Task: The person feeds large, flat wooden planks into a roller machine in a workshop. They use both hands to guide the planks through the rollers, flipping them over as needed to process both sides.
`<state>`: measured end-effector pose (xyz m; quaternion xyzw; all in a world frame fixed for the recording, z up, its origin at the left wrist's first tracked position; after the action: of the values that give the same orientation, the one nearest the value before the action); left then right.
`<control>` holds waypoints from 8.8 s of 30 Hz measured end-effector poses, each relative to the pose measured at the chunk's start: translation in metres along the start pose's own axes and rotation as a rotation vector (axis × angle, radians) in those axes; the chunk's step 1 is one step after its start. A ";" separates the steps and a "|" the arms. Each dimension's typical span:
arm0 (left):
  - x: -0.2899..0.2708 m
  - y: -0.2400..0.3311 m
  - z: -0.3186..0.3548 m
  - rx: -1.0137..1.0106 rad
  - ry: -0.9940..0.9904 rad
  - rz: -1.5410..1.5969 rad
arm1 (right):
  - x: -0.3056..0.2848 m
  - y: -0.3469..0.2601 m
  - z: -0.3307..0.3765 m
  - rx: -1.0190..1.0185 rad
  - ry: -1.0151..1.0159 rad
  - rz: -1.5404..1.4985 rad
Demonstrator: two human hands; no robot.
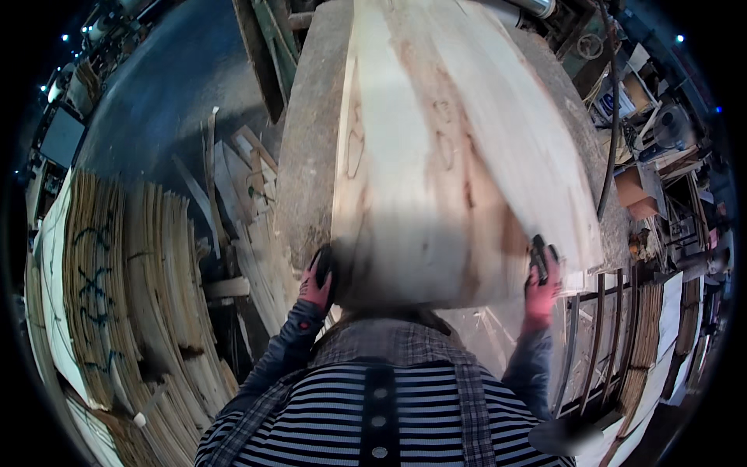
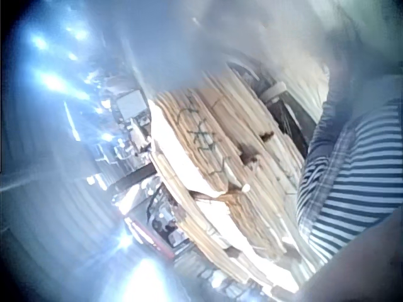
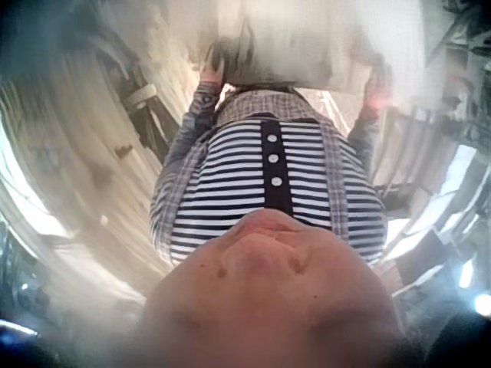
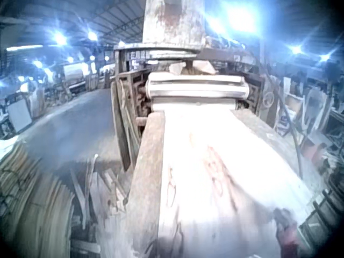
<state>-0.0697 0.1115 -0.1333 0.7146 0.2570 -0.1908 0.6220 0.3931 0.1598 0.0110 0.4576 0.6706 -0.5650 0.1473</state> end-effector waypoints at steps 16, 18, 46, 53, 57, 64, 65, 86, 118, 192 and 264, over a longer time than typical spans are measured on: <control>0.009 -0.007 -0.018 -0.093 0.069 -0.065 | 0.084 0.028 0.057 -0.058 -0.122 0.355; 0.010 -0.009 -0.018 -0.126 0.049 -0.023 | 0.084 0.024 0.055 -0.062 -0.118 0.366; 0.063 0.028 -0.017 -0.387 -0.083 1.221 | 0.094 -0.030 0.025 -0.317 -0.387 0.226; 0.068 0.013 -0.020 -0.190 -0.225 1.250 | 0.098 -0.021 0.026 -0.307 -0.334 0.235; 0.065 0.022 -0.022 -0.113 -0.227 1.259 | 0.097 -0.016 0.026 -0.207 -0.322 0.277; 0.072 0.013 -0.019 -0.039 -0.275 1.257 | 0.103 -0.006 0.023 -0.095 -0.329 0.273; 0.073 0.012 -0.021 -0.033 -0.287 1.238 | 0.098 -0.006 0.021 -0.076 -0.315 0.257; 0.068 0.044 -0.014 -0.031 -0.425 1.432 | 0.123 -0.024 -0.080 0.000 -0.142 0.184; 0.071 0.070 -0.019 -0.424 -0.354 1.732 | 0.201 -0.098 -0.029 -0.316 -0.194 0.403; 0.012 0.036 0.009 -0.169 0.026 -0.076 | 0.195 -0.123 -0.100 -0.265 -0.354 0.248; -0.023 0.157 -0.043 -0.098 0.163 1.117 | 0.127 -0.070 0.110 -0.267 -0.728 0.204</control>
<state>0.0053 0.1366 0.0111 0.7247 -0.1045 0.2353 0.6391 0.2348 0.1228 -0.0712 0.2686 0.5932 -0.5804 0.4889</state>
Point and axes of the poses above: each hand's wrist, its own z-axis away from the middle knuckle, its own x-axis out of the palm, y = z × x, the point moved 10 cm from there along -z, towards the middle knuckle, and after that the axes turned 15 degrees about x, right-handed, at the moved point
